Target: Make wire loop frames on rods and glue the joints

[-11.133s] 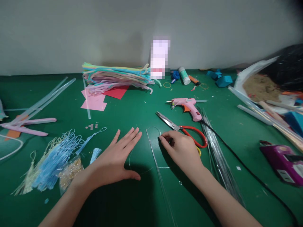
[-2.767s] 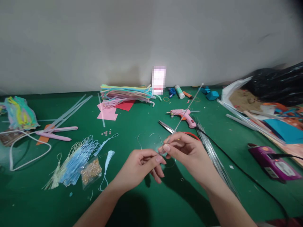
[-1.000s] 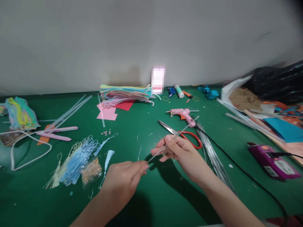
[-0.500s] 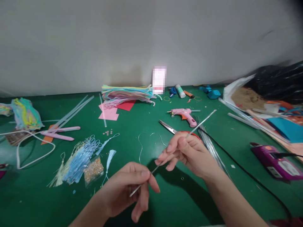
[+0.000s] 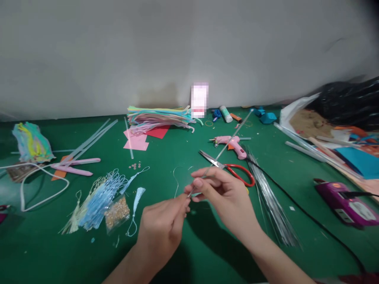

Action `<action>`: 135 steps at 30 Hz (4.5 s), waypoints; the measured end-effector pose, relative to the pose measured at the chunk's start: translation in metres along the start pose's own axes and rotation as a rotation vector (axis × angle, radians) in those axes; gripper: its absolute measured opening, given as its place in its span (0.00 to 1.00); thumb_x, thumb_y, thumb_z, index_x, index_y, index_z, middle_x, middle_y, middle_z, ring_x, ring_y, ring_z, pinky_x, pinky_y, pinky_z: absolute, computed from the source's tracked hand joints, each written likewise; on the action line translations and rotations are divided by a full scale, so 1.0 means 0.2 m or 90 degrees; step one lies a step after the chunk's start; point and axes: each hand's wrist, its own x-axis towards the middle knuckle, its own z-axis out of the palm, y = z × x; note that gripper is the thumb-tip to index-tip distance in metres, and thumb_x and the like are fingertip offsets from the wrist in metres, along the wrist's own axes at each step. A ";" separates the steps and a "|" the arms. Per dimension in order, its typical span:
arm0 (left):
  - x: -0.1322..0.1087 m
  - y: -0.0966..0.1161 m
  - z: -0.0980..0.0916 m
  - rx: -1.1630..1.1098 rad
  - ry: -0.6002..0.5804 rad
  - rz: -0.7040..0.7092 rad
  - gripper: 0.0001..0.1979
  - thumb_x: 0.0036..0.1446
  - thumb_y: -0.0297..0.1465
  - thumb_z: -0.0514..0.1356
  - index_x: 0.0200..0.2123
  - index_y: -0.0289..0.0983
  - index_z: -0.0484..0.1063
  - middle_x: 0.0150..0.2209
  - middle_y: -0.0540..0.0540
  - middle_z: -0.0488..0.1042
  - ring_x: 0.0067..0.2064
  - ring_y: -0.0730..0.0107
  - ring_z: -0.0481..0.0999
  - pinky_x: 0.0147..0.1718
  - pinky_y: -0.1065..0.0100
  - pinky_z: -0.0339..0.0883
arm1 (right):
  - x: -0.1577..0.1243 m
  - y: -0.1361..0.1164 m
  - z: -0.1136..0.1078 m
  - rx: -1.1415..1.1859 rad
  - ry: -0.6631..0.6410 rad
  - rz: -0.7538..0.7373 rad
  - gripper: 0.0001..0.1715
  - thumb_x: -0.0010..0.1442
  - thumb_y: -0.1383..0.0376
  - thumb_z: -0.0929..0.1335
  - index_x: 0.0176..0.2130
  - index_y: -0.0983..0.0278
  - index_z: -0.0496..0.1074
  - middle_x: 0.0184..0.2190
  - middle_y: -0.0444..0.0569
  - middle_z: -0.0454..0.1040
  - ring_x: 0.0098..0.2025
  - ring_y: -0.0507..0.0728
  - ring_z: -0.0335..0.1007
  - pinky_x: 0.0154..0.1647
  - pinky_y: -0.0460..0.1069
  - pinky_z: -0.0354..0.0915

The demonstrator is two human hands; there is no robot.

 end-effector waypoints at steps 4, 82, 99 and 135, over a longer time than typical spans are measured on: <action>0.04 0.01 0.00 -0.020 -0.049 0.014 0.12 0.65 0.28 0.52 0.36 0.38 0.76 0.30 0.49 0.81 0.30 0.70 0.80 0.31 0.74 0.72 | 0.00 0.00 0.01 0.017 0.049 0.022 0.13 0.53 0.57 0.74 0.33 0.62 0.73 0.25 0.46 0.80 0.27 0.55 0.79 0.30 0.48 0.76; 0.25 0.09 -0.07 -0.206 -0.213 -0.123 0.05 0.59 0.31 0.60 0.31 0.41 0.74 0.29 0.56 0.76 0.31 0.77 0.74 0.30 0.77 0.64 | 0.01 -0.11 -0.12 -0.152 0.082 -0.088 0.10 0.57 0.57 0.71 0.33 0.63 0.77 0.21 0.44 0.78 0.24 0.51 0.76 0.23 0.42 0.72; 0.25 0.10 -0.11 -0.261 -0.278 -0.147 0.07 0.59 0.30 0.57 0.29 0.38 0.71 0.29 0.51 0.74 0.32 0.71 0.73 0.32 0.73 0.66 | 0.02 -0.17 -0.10 -0.100 0.005 -0.018 0.14 0.54 0.55 0.73 0.28 0.64 0.75 0.19 0.44 0.77 0.20 0.52 0.75 0.21 0.44 0.72; 0.07 0.10 0.05 -0.997 -0.035 -0.558 0.10 0.55 0.34 0.65 0.29 0.34 0.71 0.18 0.58 0.63 0.15 0.87 0.60 0.14 0.83 0.56 | 0.03 -0.02 -0.01 0.109 0.120 -0.042 0.11 0.56 0.57 0.72 0.31 0.63 0.74 0.26 0.44 0.78 0.27 0.50 0.77 0.29 0.44 0.75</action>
